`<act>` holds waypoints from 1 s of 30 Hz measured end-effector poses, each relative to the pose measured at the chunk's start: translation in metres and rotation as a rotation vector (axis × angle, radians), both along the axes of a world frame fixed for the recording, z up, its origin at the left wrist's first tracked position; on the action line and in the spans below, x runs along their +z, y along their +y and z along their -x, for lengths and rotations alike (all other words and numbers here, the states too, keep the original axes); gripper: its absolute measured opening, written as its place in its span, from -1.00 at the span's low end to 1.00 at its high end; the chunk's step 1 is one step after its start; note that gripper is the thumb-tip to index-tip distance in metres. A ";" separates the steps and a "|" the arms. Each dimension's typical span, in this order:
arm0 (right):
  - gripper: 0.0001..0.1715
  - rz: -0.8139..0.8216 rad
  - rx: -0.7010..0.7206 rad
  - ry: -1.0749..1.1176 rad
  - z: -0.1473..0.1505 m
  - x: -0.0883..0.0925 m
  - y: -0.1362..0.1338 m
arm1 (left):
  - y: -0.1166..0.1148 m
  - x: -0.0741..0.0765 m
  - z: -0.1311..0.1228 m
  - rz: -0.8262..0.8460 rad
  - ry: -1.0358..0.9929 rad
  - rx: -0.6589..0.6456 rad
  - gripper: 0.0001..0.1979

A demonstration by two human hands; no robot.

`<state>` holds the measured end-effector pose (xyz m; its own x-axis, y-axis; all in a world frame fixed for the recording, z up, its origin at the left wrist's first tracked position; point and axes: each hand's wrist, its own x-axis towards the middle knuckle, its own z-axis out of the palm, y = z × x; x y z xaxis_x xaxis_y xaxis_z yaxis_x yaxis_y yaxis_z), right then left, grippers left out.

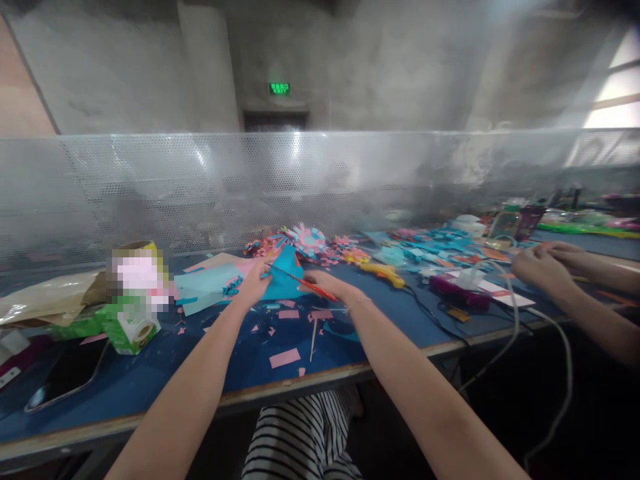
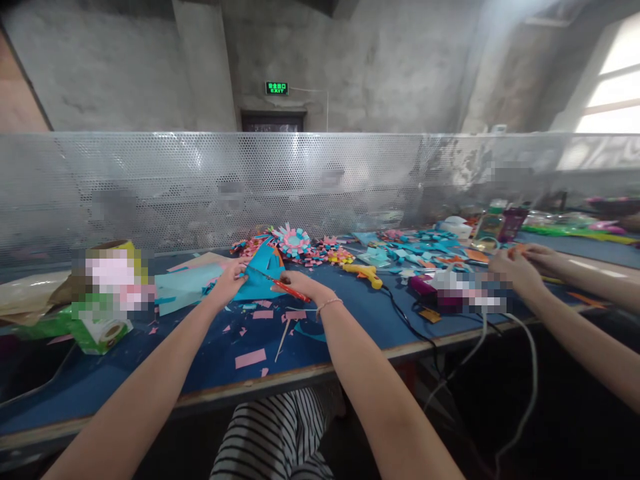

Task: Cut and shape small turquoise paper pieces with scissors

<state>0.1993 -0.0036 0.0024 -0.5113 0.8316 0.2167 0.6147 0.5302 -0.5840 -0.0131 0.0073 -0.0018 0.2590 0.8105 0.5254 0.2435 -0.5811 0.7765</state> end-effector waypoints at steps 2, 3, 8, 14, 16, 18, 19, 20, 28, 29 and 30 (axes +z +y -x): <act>-0.55 -0.055 -0.018 -0.030 0.000 0.000 0.002 | 0.001 -0.001 0.000 -0.019 0.010 0.031 -0.56; -0.56 -0.069 -0.028 -0.041 0.000 0.000 0.002 | 0.002 -0.001 0.000 -0.021 0.016 0.046 -0.56; -0.59 -0.075 -0.056 -0.062 0.002 0.001 0.000 | 0.004 -0.001 0.000 0.016 0.020 0.073 -0.60; -0.57 -0.081 -0.048 -0.076 0.002 -0.003 0.004 | 0.011 -0.007 0.003 -0.011 0.016 0.056 -0.56; -0.55 -0.085 -0.048 -0.081 0.001 -0.004 0.006 | 0.014 -0.010 0.003 -0.009 0.008 0.051 -0.55; -0.55 -0.091 -0.043 -0.084 0.000 -0.005 0.008 | 0.015 -0.011 0.004 -0.002 0.001 0.055 -0.55; -0.55 -0.095 -0.043 -0.088 -0.001 -0.005 0.008 | 0.015 -0.012 0.004 0.001 -0.001 0.059 -0.55; -0.55 -0.098 -0.045 -0.093 -0.001 -0.005 0.008 | 0.015 -0.012 0.003 0.002 -0.003 0.060 -0.55; -0.62 -0.164 -0.076 -0.128 -0.003 -0.005 0.009 | 0.019 -0.012 0.002 -0.014 0.005 0.059 -0.66; -0.63 -0.172 -0.087 -0.137 -0.003 -0.005 0.010 | 0.019 -0.012 0.002 -0.012 0.007 0.064 -0.67; -0.63 -0.176 -0.098 -0.145 -0.003 -0.005 0.010 | 0.019 -0.011 0.002 -0.004 0.008 0.069 -0.68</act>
<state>0.2019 0.0065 -0.0028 -0.4661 0.8349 0.2929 0.7388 0.5494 -0.3904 -0.0152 0.0261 -0.0131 0.2064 0.8243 0.5272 0.2891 -0.5661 0.7720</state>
